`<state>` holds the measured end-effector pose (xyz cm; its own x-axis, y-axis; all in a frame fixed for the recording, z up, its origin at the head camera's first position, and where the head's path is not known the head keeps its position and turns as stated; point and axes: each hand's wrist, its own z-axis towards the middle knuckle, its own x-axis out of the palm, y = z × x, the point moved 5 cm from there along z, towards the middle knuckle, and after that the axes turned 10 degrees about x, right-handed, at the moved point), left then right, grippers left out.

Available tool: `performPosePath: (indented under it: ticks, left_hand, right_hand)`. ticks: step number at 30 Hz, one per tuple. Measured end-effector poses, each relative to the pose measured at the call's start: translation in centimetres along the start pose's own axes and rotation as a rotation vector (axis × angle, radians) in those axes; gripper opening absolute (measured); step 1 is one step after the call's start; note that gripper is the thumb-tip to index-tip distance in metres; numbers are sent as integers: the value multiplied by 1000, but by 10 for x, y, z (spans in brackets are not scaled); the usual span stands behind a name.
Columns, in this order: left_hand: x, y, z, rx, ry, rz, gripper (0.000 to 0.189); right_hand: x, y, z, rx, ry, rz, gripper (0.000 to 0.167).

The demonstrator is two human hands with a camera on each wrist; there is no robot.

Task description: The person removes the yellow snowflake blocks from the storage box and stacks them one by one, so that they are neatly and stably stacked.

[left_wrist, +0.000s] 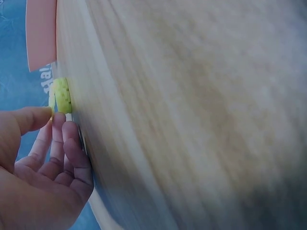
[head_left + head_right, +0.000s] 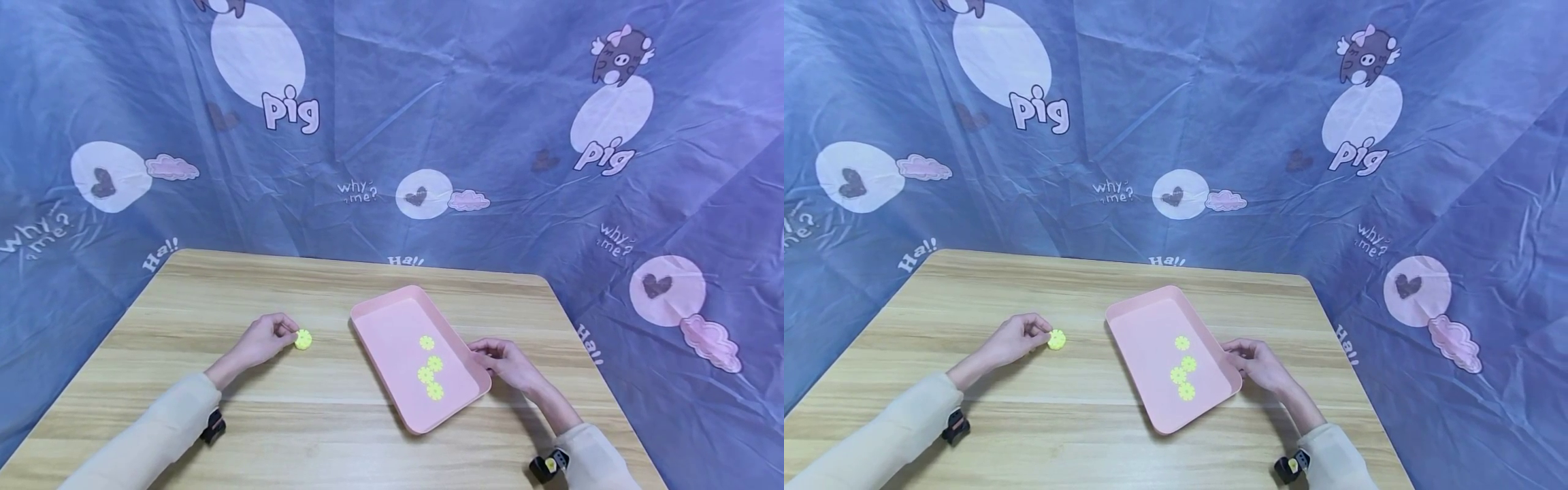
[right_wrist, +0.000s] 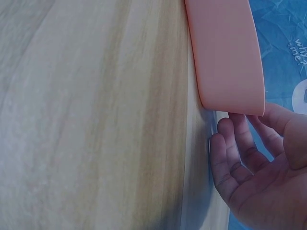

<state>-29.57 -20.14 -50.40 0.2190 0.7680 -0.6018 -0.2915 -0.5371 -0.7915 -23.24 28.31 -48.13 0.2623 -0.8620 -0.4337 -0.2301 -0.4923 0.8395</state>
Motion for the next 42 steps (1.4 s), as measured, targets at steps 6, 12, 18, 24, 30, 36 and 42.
performPosePath:
  ticks: [6,12,18,24,30,36,42]
  left_hand:
    - [3,-2,-2,1,-3,22,12]
    - [4,-2,-2,-1,-1,38,12]
    - [4,-3,-2,3,0,46,12]
    - [4,-4,-2,-14,3,42,12]
    - [4,-5,-2,-17,0,36,11]
    - [5,-5,-3,-17,-2,35,12]
    - [-1,-7,-1,9,-28,11,16]
  right_hand:
    - [-1,-1,0,-10,1,-2,37]
    - [-1,-2,0,-12,-1,-7,37]
    - [-2,-2,0,-11,-5,-4,37]
    - [-2,-2,0,-12,-2,-9,37]
    - [-3,-2,0,-13,4,-5,37]
    - [-3,-2,0,-10,11,-4,37]
    - [-3,-2,1,-5,2,-11,37]
